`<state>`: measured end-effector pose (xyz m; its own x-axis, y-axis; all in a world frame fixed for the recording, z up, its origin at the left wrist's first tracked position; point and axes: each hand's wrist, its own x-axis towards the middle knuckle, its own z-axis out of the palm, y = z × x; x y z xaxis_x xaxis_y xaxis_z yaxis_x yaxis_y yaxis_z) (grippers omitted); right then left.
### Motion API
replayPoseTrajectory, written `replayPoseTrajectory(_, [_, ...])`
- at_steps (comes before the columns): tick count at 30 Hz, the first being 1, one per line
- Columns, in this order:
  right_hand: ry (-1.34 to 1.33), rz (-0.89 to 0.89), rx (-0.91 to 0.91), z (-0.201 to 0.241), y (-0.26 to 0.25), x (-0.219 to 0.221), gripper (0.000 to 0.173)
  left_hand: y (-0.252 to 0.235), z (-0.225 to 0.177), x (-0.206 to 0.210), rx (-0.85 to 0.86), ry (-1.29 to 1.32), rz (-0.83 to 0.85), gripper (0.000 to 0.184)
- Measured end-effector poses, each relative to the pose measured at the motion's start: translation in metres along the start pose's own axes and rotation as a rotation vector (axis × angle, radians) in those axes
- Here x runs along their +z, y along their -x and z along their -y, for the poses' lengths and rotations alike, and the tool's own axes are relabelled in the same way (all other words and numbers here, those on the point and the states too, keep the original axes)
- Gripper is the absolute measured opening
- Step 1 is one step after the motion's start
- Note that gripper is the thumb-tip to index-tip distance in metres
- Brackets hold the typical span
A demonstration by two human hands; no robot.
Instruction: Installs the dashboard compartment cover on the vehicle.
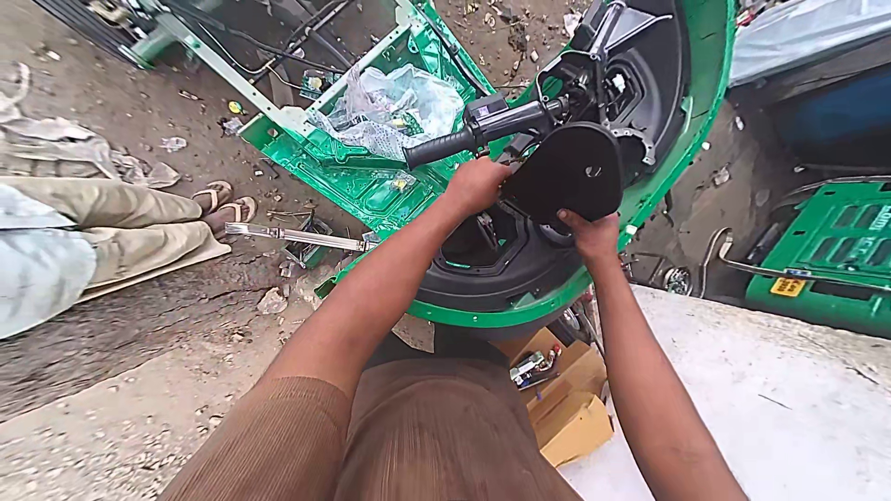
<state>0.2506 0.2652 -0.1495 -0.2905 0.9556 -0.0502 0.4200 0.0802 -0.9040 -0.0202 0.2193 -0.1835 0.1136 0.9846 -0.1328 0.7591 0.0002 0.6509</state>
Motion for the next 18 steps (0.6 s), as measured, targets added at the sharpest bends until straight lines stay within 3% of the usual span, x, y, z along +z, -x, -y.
replayPoseTrajectory(1, [-0.016,-0.007,-0.009,-0.001,0.000,-0.002,0.047,0.005,-0.004,-0.008,0.018,-0.108,-0.047,0.021])
replayPoseTrajectory(4, [-0.104,-0.041,-0.038,-0.004,0.003,-0.007,0.057,0.014,-0.005,-0.025,0.212,-0.282,-0.652,0.032])
replayPoseTrajectory(5, [-0.124,-0.057,-0.032,-0.004,0.003,-0.007,0.059,0.014,-0.002,-0.030,0.173,-0.286,-0.745,0.031])
replayPoseTrajectory(8, [-0.151,-0.090,-0.009,-0.001,0.002,-0.008,0.059,0.010,0.019,-0.029,-0.145,-0.291,-0.559,0.046])
replayPoseTrajectory(9, [-0.150,-0.096,0.000,-0.001,0.001,-0.007,0.058,0.009,0.028,-0.024,-0.178,-0.327,-0.522,0.050])
replayPoseTrajectory(14, [-0.113,-0.093,0.063,0.000,-0.004,-0.002,0.053,-0.030,0.063,-0.023,-0.118,-0.433,-0.576,0.053])
replayPoseTrajectory(18, [-0.097,-0.107,0.045,-0.006,-0.012,0.003,0.050,-0.088,0.115,-0.060,0.063,-0.410,-0.476,0.056])
